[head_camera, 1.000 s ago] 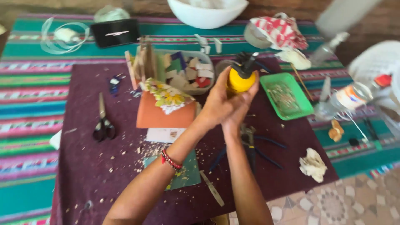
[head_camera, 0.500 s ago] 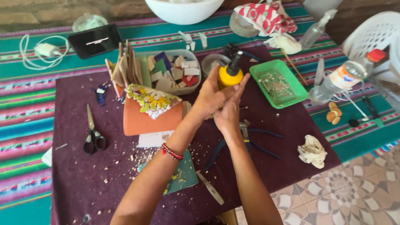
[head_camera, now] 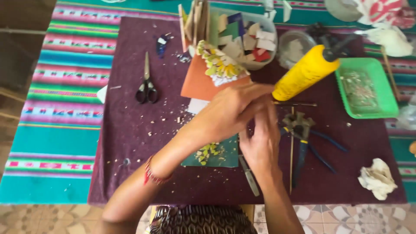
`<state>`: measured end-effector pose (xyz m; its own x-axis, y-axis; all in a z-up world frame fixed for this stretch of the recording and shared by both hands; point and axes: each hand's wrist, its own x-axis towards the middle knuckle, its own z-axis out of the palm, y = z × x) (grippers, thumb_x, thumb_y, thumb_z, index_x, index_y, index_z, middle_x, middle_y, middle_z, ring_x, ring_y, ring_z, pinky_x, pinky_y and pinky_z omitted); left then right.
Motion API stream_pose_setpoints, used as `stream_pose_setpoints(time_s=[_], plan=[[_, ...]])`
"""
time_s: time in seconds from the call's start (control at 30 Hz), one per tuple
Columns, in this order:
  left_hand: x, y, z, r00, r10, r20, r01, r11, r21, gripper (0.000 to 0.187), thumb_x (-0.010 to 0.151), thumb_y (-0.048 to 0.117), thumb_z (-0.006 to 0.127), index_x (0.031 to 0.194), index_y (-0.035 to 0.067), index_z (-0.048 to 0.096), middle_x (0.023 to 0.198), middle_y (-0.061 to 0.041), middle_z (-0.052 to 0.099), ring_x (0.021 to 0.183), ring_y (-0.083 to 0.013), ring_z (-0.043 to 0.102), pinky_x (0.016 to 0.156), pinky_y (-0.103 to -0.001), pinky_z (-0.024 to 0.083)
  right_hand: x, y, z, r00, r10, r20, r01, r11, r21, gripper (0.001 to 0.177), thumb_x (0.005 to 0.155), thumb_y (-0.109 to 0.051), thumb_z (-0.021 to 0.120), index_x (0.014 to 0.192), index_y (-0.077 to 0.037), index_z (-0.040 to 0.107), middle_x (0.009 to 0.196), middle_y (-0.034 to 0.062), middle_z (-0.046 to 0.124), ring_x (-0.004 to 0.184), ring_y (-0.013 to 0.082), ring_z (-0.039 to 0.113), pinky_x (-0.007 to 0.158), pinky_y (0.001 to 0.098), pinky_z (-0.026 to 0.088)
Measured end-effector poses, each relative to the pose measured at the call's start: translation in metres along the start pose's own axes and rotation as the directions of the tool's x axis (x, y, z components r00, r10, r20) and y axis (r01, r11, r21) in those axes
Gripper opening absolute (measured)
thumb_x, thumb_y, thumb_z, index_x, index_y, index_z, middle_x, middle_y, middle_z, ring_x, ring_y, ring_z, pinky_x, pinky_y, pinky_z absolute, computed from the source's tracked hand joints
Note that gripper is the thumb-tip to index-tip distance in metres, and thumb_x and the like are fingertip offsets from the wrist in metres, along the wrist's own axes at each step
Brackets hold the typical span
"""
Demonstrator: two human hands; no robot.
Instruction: Applying glue to a small pot and attaching individual mosaic tiles to create a decorative pattern.
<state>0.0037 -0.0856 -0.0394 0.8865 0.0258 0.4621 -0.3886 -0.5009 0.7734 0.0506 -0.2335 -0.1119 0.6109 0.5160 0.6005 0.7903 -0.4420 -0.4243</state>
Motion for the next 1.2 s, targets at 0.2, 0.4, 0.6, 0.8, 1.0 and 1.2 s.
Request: stream_pose_setpoints(time_s=[0.2, 0.4, 0.6, 0.8, 1.0, 1.2], plan=[[-0.072, -0.001, -0.008, 0.983, -0.146, -0.115, 0.168, 0.961, 0.218, 0.047, 0.090, -0.015, 0.043, 0.124, 0.004, 0.070, 0.118, -0.016, 0.074, 0.102, -0.0357, 0.074, 0.081, -0.044, 0.061, -0.012, -0.019, 0.016, 0.967, -0.064, 0.245, 0.023, 0.986, 0.167, 0.023, 0.086, -0.008, 0.078, 0.108, -0.015, 0.076, 0.107, 0.0027, 0.071, 0.103, 0.0240, 0.072, 0.082, 0.0372, 0.061], [-0.116, -0.027, 0.007, 0.952, -0.299, -0.071, 0.306, 0.903, 0.300, 0.045, 0.093, -0.016, 0.043, 0.124, 0.002, 0.071, 0.103, -0.023, 0.076, 0.083, -0.0339, 0.078, 0.070, -0.036, 0.064, -0.015, -0.031, 0.014, 0.764, -0.098, 0.638, 0.098, 0.995, 0.035, 0.009, 0.090, -0.010, 0.071, 0.092, -0.013, 0.080, 0.100, 0.0027, 0.071, 0.091, 0.0223, 0.073, 0.075, 0.0344, 0.062], [-0.113, -0.016, -0.003, 0.956, -0.287, -0.058, 0.288, 0.885, 0.366, 0.045, 0.092, -0.016, 0.045, 0.127, 0.002, 0.069, 0.097, -0.023, 0.077, 0.077, -0.0322, 0.078, 0.064, -0.037, 0.064, -0.022, -0.029, 0.015, 0.648, 0.008, 0.761, 0.099, 0.991, -0.094, 0.017, 0.094, -0.004, 0.063, 0.094, -0.007, 0.080, 0.109, 0.0129, 0.067, 0.077, 0.0221, 0.073, 0.061, 0.0323, 0.062], [-0.112, -0.018, -0.002, 0.949, -0.295, -0.113, 0.315, 0.902, 0.294, 0.042, 0.090, -0.014, 0.050, 0.121, 0.003, 0.072, 0.094, -0.021, 0.077, 0.080, -0.0304, 0.078, 0.071, -0.038, 0.064, -0.024, -0.026, 0.021, 0.706, -0.087, 0.703, 0.148, 0.989, -0.027, 0.020, 0.090, 0.004, 0.062, 0.095, -0.006, 0.078, 0.097, 0.0103, 0.068, 0.075, 0.0204, 0.071, 0.064, 0.0319, 0.061], [-0.095, -0.034, -0.002, 0.868, -0.275, -0.413, 0.280, 0.959, -0.050, 0.031, 0.083, -0.006, 0.068, 0.111, 0.006, 0.076, 0.094, -0.014, 0.078, 0.085, -0.0314, 0.078, 0.070, -0.037, 0.063, 0.019, -0.033, 0.010, 0.883, -0.213, 0.418, 0.136, 0.969, 0.206, 0.028, 0.085, 0.004, 0.074, 0.108, -0.011, 0.069, 0.090, 0.0040, 0.074, 0.080, 0.0228, 0.076, 0.070, 0.0355, 0.062], [-0.054, -0.020, -0.010, 0.711, -0.130, -0.691, 0.151, 0.988, -0.030, 0.031, 0.084, -0.007, 0.074, 0.112, 0.008, 0.075, 0.100, -0.012, 0.076, 0.091, -0.0303, 0.077, 0.073, -0.035, 0.065, 0.066, -0.042, 0.016, 0.984, -0.155, 0.093, 0.124, 0.953, 0.277, 0.040, 0.088, -0.011, 0.082, 0.121, -0.009, 0.060, 0.104, 0.0010, 0.079, 0.092, 0.0178, 0.076, 0.085, 0.0318, 0.060]])
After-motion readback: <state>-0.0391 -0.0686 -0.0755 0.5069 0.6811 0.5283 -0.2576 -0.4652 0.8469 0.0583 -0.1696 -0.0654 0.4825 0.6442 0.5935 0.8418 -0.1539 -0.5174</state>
